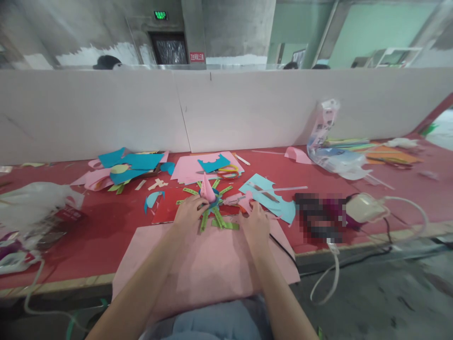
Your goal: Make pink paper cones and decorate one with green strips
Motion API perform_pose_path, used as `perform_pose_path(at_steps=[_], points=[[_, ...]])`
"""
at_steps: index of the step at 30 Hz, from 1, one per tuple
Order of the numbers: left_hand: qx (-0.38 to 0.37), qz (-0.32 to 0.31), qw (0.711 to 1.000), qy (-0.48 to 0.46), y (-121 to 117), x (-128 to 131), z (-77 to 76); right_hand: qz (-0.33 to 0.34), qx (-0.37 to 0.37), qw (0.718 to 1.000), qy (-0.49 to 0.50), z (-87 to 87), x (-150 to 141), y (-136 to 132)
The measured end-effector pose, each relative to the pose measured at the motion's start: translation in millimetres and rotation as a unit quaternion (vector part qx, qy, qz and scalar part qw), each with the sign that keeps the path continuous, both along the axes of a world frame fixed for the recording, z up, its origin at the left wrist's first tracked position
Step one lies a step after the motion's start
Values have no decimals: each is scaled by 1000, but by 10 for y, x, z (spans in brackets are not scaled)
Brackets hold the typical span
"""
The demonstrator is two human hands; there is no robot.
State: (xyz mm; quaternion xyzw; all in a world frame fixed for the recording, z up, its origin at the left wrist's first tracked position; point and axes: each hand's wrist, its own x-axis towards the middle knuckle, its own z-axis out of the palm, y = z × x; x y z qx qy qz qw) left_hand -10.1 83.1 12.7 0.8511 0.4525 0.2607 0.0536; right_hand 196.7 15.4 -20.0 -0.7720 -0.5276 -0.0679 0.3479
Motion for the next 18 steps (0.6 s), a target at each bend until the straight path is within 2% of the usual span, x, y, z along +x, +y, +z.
perform_pose_path(at_steps=[18], points=[[-6, -2, 1000, -2, 9, 0, -3, 8, 1, 1000, 2, -3, 4, -6]])
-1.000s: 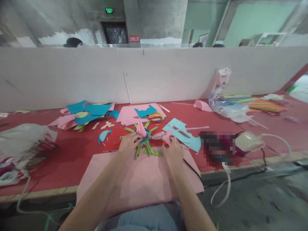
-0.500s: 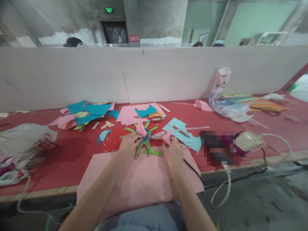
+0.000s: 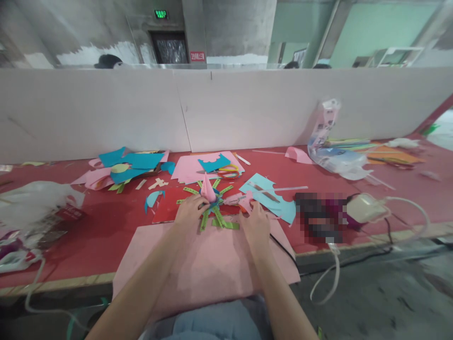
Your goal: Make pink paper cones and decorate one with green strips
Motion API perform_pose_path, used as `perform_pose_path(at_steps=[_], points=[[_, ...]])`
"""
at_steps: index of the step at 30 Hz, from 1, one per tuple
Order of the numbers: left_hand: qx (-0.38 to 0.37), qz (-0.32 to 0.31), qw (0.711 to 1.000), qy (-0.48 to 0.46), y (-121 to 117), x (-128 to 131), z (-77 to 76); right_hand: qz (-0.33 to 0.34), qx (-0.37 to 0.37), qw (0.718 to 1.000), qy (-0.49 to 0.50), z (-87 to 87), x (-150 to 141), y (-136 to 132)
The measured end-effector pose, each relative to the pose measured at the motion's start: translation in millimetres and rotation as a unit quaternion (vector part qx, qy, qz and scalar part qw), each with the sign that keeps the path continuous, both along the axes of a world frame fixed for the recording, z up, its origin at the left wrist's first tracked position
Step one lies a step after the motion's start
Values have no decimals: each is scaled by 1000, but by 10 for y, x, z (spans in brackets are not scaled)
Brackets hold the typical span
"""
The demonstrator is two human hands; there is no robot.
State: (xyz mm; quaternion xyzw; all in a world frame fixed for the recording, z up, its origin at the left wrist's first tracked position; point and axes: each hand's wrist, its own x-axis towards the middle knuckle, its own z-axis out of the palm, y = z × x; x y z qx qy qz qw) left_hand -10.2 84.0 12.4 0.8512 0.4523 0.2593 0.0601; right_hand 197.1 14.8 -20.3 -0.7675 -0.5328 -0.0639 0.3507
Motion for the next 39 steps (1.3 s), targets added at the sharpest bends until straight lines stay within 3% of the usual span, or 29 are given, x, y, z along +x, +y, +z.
perform_pose_path(at_steps=[4, 8, 12, 16, 22, 31, 39], points=[[17, 4, 1000, 9, -1, -21, -13, 2, 4, 1000, -1, 1, 2, 1], [64, 42, 995, -63, 1, -67, 29, 1, 8, 1000, 16, -5, 17, 11], [102, 95, 976, -165, 54, -46, 233, -17, 8, 999, 47, 23, 43, 4], [98, 104, 971, -192, 180, 85, 493, -40, 7, 995, 95, 60, 64, -4], [82, 85, 979, -164, 308, 224, 651, -45, 26, 988, 148, 74, 73, 6], [94, 74, 977, -177, 369, 149, 837, -55, 19, 983, 174, 93, 64, -8], [76, 22, 986, -144, 422, 116, 916, -62, 33, 983, 172, 144, 44, -25]])
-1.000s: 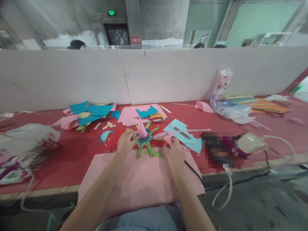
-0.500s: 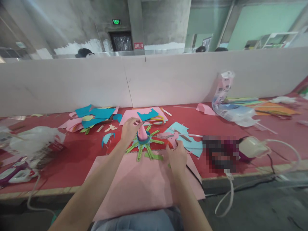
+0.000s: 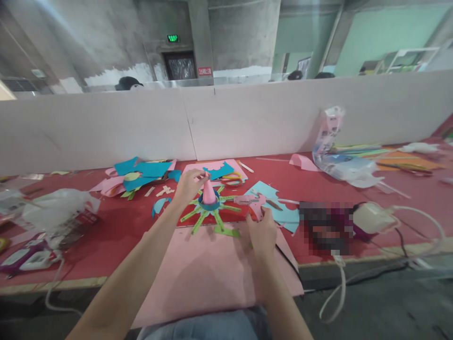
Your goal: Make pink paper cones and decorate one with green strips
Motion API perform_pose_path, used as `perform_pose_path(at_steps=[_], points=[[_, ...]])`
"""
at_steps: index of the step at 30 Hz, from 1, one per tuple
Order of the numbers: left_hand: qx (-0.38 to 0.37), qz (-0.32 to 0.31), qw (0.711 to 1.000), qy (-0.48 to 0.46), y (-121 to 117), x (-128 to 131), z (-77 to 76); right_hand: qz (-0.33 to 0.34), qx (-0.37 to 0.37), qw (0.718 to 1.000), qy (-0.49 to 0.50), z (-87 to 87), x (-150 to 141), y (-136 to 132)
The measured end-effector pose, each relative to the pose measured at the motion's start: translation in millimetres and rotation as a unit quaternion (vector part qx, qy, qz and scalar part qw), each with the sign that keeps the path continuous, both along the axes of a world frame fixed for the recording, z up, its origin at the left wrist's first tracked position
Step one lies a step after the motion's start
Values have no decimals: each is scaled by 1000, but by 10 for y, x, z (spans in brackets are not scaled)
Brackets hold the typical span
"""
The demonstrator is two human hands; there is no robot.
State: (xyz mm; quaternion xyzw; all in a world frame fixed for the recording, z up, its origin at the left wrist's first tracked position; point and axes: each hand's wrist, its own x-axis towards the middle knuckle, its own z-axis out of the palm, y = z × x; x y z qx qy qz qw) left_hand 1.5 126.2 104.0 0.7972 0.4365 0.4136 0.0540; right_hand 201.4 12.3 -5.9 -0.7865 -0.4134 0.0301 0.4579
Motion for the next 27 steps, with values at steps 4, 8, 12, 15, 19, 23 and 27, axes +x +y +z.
perform_pose_path(at_steps=[4, 8, 12, 15, 19, 23, 27], points=[[-15, -30, 999, 26, 2, -6, -29, 0, 8, 1000, 3, 1, -3, -3], [-39, -58, 998, 8, 11, -17, -72, 1, 12, 1000, 6, -16, 3, 13], [-68, -74, 995, -5, -10, -31, -73, 1, 19, 1000, 4, -14, -1, 14], [-76, -70, 995, -5, -42, -40, -76, 6, 10, 1000, 7, -1, -9, 2], [-86, -56, 995, -17, -64, -54, -114, 6, 9, 1000, 3, -11, -3, 4], [-96, -52, 993, -33, -60, -69, -150, 2, 1, 1000, 0, -38, 6, 19], [-88, -69, 993, -40, -60, -91, -168, 0, -5, 1000, 5, -35, 1, 21]])
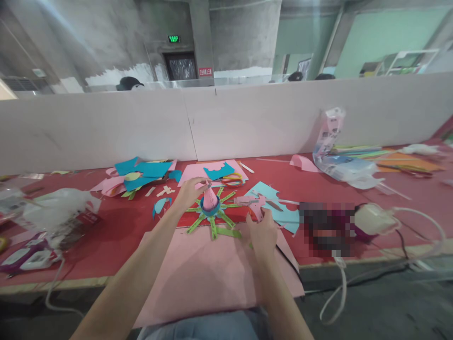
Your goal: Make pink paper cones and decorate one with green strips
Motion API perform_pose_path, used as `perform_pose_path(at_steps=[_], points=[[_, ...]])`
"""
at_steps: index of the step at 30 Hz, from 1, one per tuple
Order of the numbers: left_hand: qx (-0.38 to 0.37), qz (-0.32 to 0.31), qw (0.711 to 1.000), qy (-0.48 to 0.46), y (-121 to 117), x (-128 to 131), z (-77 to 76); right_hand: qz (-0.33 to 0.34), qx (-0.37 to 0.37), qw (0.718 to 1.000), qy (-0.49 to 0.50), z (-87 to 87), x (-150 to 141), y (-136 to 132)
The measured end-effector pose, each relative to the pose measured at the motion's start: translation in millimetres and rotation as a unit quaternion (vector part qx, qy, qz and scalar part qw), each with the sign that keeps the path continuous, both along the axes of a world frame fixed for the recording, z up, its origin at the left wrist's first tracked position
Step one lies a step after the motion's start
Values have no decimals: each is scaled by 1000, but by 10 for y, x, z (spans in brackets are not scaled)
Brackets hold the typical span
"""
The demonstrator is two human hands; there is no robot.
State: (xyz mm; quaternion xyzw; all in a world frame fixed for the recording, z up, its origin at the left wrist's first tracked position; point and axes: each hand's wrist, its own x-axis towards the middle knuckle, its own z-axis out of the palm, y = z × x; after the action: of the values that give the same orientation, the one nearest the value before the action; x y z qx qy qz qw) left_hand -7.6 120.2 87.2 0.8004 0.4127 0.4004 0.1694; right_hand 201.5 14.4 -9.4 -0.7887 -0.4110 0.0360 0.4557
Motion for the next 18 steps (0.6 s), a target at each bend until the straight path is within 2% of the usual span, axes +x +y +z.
perform_pose_path(at_steps=[8, 13, 18], points=[[-12, -9, 1000, -14, -24, -16, 17, -2, 3, 1000, 8, 24, -15, 0], [-12, 12, 1000, -6, -29, 3, -9, 5, -4, 1000, 9, 12, -6, 3], [67, 44, 996, -47, -113, -56, -101, 8, -2, 1000, -11, -17, 6, 7]])
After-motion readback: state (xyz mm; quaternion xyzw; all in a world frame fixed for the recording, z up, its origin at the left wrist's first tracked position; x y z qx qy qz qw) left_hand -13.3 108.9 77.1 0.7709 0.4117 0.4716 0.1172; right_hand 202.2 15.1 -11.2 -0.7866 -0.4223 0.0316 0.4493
